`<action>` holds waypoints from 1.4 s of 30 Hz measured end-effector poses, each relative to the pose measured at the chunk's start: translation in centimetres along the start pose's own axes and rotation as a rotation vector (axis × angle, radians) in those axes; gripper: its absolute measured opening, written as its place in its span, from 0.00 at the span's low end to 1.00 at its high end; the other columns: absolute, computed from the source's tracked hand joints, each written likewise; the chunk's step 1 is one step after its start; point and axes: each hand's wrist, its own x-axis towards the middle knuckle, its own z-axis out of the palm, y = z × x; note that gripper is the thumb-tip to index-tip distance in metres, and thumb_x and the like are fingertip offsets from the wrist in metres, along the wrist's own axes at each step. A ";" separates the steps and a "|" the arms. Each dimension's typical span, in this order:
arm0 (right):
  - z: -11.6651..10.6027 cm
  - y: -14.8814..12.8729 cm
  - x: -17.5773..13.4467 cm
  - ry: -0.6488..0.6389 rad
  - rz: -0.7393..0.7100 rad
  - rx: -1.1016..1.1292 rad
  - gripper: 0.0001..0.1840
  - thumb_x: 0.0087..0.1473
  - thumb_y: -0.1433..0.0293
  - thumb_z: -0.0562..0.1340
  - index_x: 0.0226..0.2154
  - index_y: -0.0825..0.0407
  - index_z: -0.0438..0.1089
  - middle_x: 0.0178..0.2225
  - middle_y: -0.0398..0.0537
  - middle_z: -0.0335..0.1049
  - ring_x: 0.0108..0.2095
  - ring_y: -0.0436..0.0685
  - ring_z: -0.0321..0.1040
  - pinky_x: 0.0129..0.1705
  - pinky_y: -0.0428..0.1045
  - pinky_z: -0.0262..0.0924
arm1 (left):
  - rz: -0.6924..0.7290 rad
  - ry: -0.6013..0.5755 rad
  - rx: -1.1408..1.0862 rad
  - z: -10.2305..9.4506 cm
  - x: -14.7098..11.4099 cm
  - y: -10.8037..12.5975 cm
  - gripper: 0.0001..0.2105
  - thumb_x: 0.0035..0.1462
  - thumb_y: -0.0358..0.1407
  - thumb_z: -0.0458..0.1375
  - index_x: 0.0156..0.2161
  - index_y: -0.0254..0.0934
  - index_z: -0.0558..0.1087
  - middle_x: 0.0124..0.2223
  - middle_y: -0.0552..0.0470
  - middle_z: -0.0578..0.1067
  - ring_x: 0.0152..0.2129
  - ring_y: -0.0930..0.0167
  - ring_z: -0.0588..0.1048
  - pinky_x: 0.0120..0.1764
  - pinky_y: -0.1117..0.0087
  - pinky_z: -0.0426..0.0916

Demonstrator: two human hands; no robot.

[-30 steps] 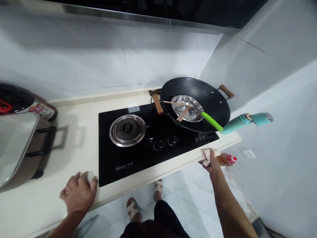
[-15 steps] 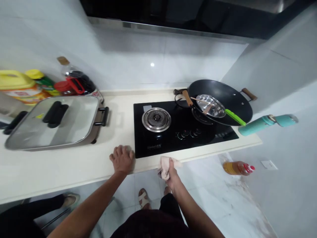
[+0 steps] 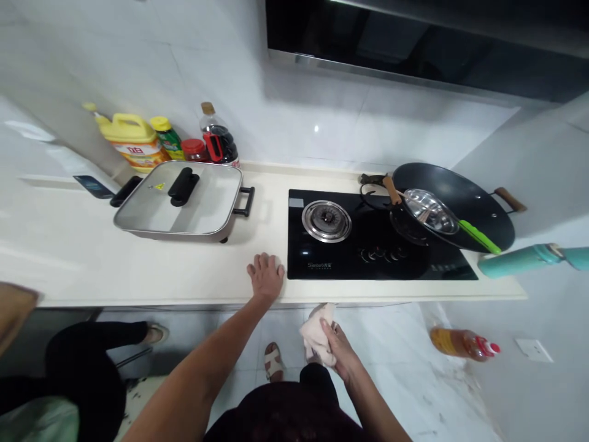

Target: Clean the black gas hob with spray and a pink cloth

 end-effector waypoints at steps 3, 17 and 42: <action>-0.7 -0.2 -1.4 0.023 -0.043 0.007 0.37 0.41 0.45 0.78 0.47 0.49 0.70 0.39 0.49 0.81 0.42 0.63 0.80 0.39 0.53 0.74 | 0.068 -0.045 -0.115 -0.6 -1.0 0.2 0.21 0.68 0.38 0.50 0.61 0.31 0.69 0.71 0.25 0.58 0.72 0.43 0.47 0.67 0.32 0.42; -0.8 -2.7 -3.4 0.151 -0.069 -0.005 0.38 0.40 0.47 0.77 0.49 0.47 0.71 0.43 0.48 0.82 0.46 0.65 0.80 0.43 0.56 0.74 | 0.044 -0.771 -0.814 1.2 -15.5 2.2 0.38 0.48 0.37 0.68 0.65 0.39 0.68 0.60 0.43 0.72 0.55 0.60 0.73 0.60 0.58 0.69; -4.0 -5.7 -5.8 0.165 -0.374 -0.095 0.29 0.48 0.59 0.71 0.52 0.44 0.67 0.26 0.35 0.70 0.22 0.51 0.57 0.25 0.47 0.55 | -0.352 -0.572 -1.218 -7.9 -13.0 3.7 0.17 0.53 0.36 0.58 0.49 0.39 0.76 0.36 0.53 0.78 0.33 0.69 0.75 0.38 0.69 0.69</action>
